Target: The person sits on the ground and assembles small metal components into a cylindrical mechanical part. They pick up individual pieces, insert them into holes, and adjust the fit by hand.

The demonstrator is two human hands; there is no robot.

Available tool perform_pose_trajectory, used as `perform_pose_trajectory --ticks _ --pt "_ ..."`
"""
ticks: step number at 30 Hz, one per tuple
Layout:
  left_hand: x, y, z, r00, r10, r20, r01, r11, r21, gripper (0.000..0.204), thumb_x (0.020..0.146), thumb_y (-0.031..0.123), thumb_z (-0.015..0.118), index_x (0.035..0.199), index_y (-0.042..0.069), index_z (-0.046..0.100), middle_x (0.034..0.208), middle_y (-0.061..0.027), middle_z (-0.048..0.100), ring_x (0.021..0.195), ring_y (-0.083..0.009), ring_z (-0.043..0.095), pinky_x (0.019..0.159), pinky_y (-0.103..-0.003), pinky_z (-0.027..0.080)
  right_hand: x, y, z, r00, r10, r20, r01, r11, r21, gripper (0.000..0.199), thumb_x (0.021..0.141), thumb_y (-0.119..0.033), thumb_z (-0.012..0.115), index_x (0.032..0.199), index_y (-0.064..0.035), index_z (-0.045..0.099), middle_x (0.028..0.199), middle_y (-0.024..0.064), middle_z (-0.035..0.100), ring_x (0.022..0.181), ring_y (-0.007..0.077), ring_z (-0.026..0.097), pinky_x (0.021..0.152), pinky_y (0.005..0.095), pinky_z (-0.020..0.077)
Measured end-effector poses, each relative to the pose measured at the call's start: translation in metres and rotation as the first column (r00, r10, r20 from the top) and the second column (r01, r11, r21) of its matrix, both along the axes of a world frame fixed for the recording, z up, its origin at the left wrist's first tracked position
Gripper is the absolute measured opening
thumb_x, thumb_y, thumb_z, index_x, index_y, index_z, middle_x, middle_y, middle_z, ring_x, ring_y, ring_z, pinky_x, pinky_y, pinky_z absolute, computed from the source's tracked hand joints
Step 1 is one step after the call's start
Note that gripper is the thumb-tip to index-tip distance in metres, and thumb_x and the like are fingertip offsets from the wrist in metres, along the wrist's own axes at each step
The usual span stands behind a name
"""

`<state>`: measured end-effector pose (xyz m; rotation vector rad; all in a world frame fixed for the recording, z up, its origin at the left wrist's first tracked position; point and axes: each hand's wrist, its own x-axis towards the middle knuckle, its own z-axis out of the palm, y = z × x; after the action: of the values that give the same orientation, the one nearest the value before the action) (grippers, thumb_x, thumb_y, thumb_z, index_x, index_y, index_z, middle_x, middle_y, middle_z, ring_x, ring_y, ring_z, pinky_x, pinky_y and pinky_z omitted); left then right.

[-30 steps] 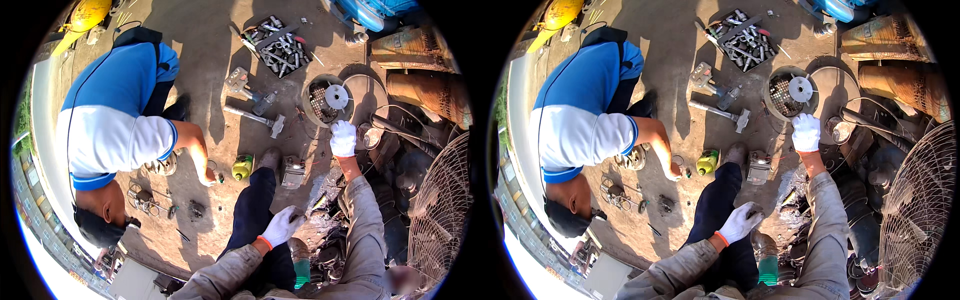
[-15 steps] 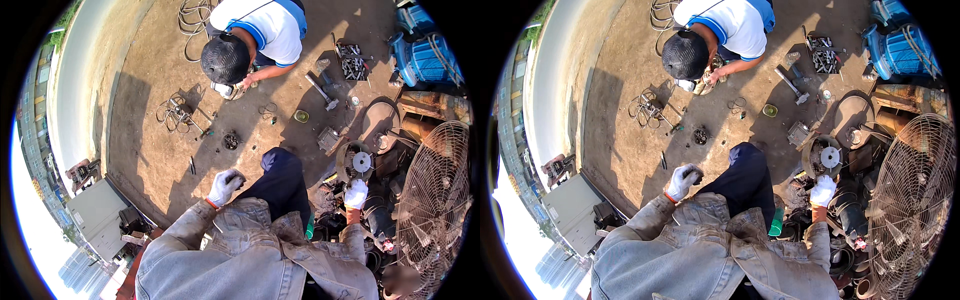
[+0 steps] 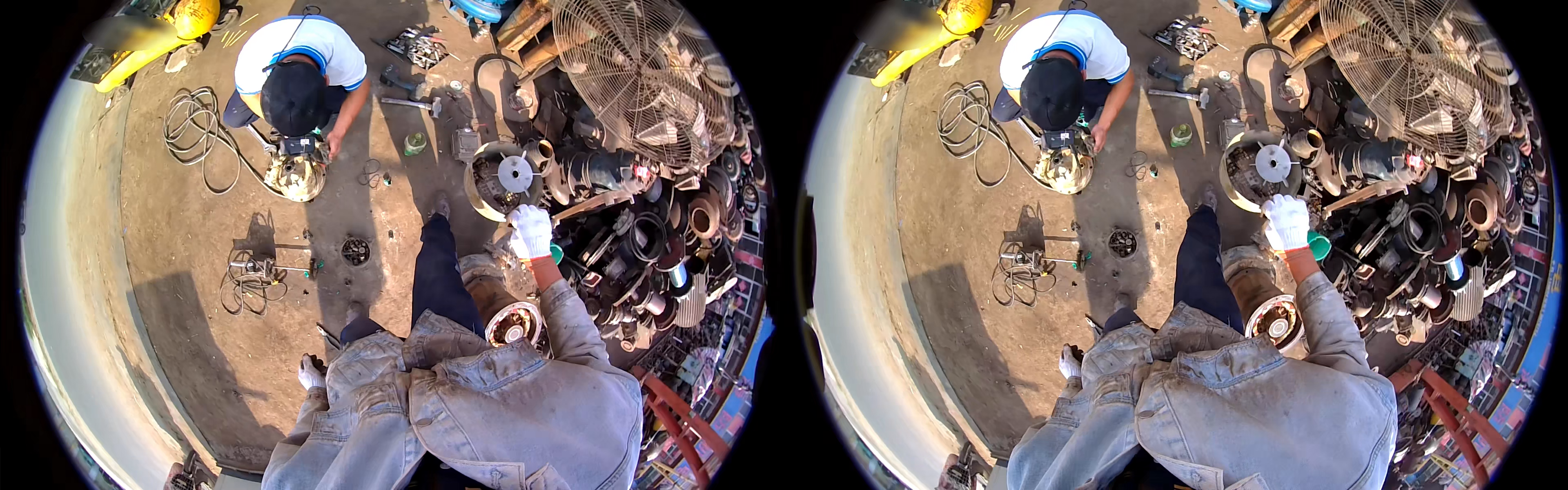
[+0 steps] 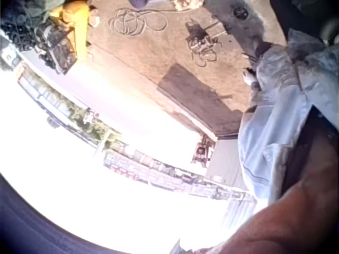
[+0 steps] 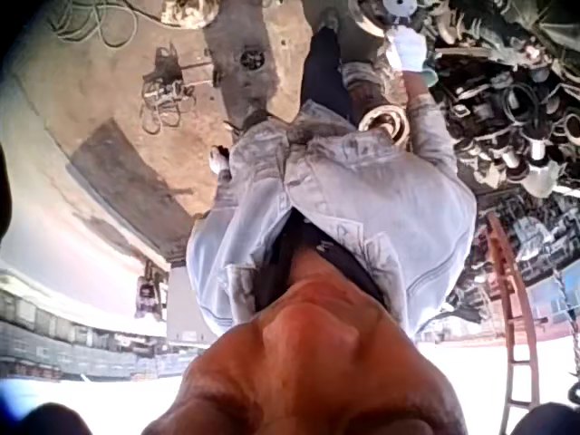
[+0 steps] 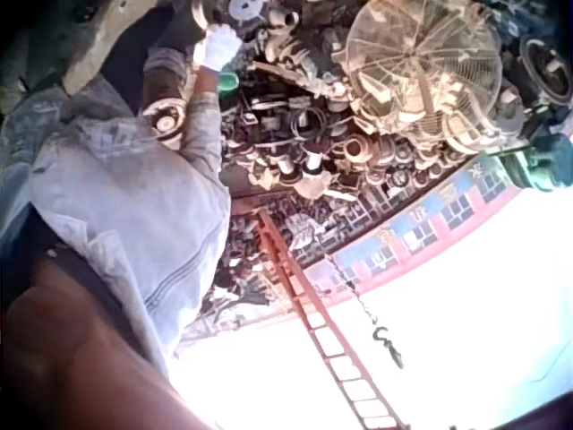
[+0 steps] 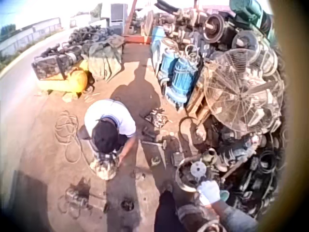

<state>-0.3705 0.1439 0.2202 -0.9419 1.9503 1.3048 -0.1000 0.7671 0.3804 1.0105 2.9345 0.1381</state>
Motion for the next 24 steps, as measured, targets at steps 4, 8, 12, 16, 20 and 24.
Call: perform_pose_trajectory --ticks 4,8,12,16,20,24 --pt "-0.034 -0.100 0.000 0.968 -0.147 0.202 0.165 0.984 -0.074 0.040 0.105 0.046 0.058 0.099 0.007 0.066 0.070 -0.0063 0.062 0.051 -0.0193 0.052 0.050 -0.038 0.048 -0.016 -0.147 0.008 0.993 -0.120 0.005 0.120 0.991 -0.059 0.007 0.082 -0.015 0.062 0.086 -0.0176 0.067 0.085 0.0033 0.061 0.084 0.0259 0.064 0.072 0.0434 0.0479" --pt "-0.040 -0.148 -0.002 0.942 -0.165 0.293 0.192 0.979 -0.064 0.037 0.106 0.046 0.056 0.099 0.011 0.064 0.069 -0.0046 0.059 0.050 -0.0193 0.049 0.053 -0.042 0.049 -0.029 -0.281 -0.020 0.981 -0.193 -0.024 0.182 0.954 -0.240 0.006 0.081 -0.019 0.063 0.083 -0.0184 0.069 0.084 0.0015 0.060 0.085 0.0233 0.064 0.073 0.0417 0.0472" --pt "-0.032 -0.156 0.007 0.933 -0.215 0.288 0.235 0.971 -0.037 0.036 0.106 0.045 0.056 0.101 0.010 0.064 0.072 -0.0045 0.061 0.053 -0.0191 0.052 0.055 -0.042 0.051 -0.023 -0.386 -0.043 0.976 -0.201 0.083 0.217 0.876 -0.431 0.007 0.083 -0.020 0.062 0.087 -0.0195 0.068 0.088 0.0023 0.060 0.087 0.0233 0.063 0.073 0.0411 0.0469" --pt "-0.021 -0.138 0.012 0.902 -0.360 0.239 0.367 0.930 0.012 0.036 0.105 0.044 0.057 0.104 0.008 0.065 0.075 -0.0054 0.063 0.057 -0.0182 0.055 0.057 -0.041 0.053 -0.003 -0.456 -0.073 0.978 -0.193 0.079 0.206 0.827 -0.523 0.006 0.085 -0.021 0.061 0.086 -0.0208 0.068 0.088 0.0013 0.061 0.087 0.0225 0.064 0.073 0.0408 0.0477" --pt "-0.022 -0.134 -0.002 0.838 -0.492 0.239 0.479 0.871 0.111 0.035 0.106 0.042 0.058 0.108 0.008 0.065 0.079 -0.0071 0.065 0.060 -0.0173 0.060 0.060 -0.038 0.056 0.021 -0.491 -0.097 0.982 -0.177 0.061 0.178 0.784 -0.594 0.005 0.083 -0.021 0.063 0.081 -0.0208 0.067 0.083 0.0010 0.059 0.083 0.0217 0.063 0.070 0.0408 0.0460" --pt "0.017 -0.100 -0.017 0.816 -0.571 0.093 0.562 0.820 0.104 0.032 0.108 0.036 0.058 0.110 0.005 0.065 0.080 -0.0048 0.062 0.060 -0.0150 0.056 0.059 -0.035 0.053 0.058 -0.511 -0.135 0.993 -0.118 0.028 0.112 0.805 -0.583 0.007 0.085 -0.021 0.061 0.080 -0.0217 0.067 0.082 0.0002 0.059 0.082 0.0207 0.063 0.069 0.0405 0.0456"
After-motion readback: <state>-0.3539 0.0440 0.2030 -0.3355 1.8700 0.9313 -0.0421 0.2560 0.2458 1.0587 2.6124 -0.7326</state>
